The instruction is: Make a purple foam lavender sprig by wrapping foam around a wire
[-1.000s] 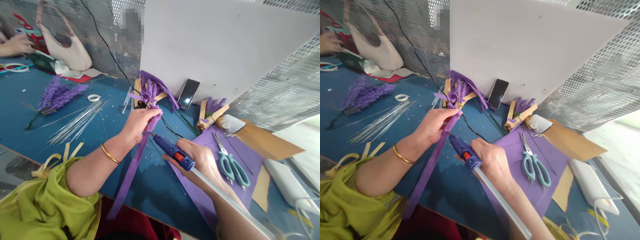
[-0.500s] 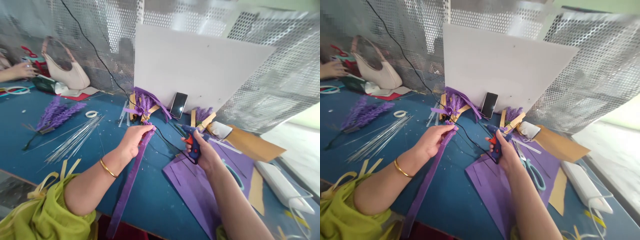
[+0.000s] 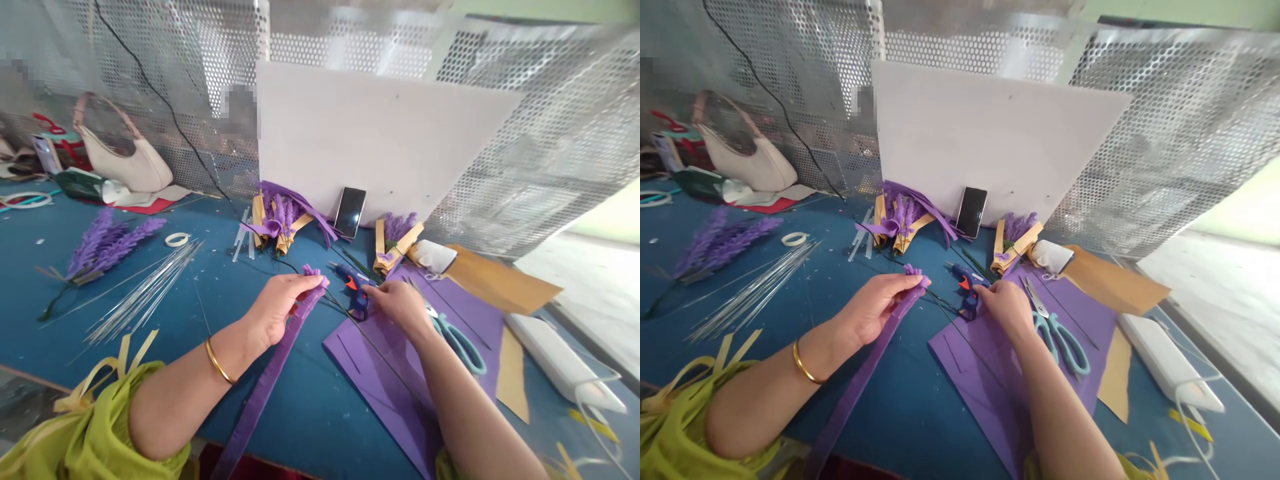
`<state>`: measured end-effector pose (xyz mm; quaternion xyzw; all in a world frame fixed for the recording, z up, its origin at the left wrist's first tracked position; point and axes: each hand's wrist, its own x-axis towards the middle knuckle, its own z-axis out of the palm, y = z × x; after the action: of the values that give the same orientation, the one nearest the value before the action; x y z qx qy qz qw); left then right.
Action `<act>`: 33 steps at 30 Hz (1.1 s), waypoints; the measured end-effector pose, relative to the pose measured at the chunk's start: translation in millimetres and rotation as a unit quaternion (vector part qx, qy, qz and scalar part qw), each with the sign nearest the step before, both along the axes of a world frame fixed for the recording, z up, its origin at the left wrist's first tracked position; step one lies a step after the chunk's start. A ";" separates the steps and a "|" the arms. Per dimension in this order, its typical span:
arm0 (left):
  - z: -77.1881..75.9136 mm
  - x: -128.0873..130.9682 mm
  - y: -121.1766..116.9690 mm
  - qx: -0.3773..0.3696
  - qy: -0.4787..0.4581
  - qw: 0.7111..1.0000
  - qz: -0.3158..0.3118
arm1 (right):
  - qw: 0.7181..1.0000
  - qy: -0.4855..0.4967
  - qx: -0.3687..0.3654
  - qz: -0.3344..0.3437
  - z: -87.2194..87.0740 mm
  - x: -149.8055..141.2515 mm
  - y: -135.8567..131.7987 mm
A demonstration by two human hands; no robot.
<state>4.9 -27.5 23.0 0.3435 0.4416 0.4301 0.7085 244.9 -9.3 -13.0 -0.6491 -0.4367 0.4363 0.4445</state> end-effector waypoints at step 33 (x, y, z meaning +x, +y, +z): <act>0.8 3.5 -13.1 0.009 0.034 0.982 -0.186 | 0.933 0.272 0.001 0.234 21.0 -51.9 -36.7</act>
<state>8.5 -40.6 23.9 0.4404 0.3902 0.2826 0.7575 192.9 -46.0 8.0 -0.3843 -0.4389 0.6878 0.4320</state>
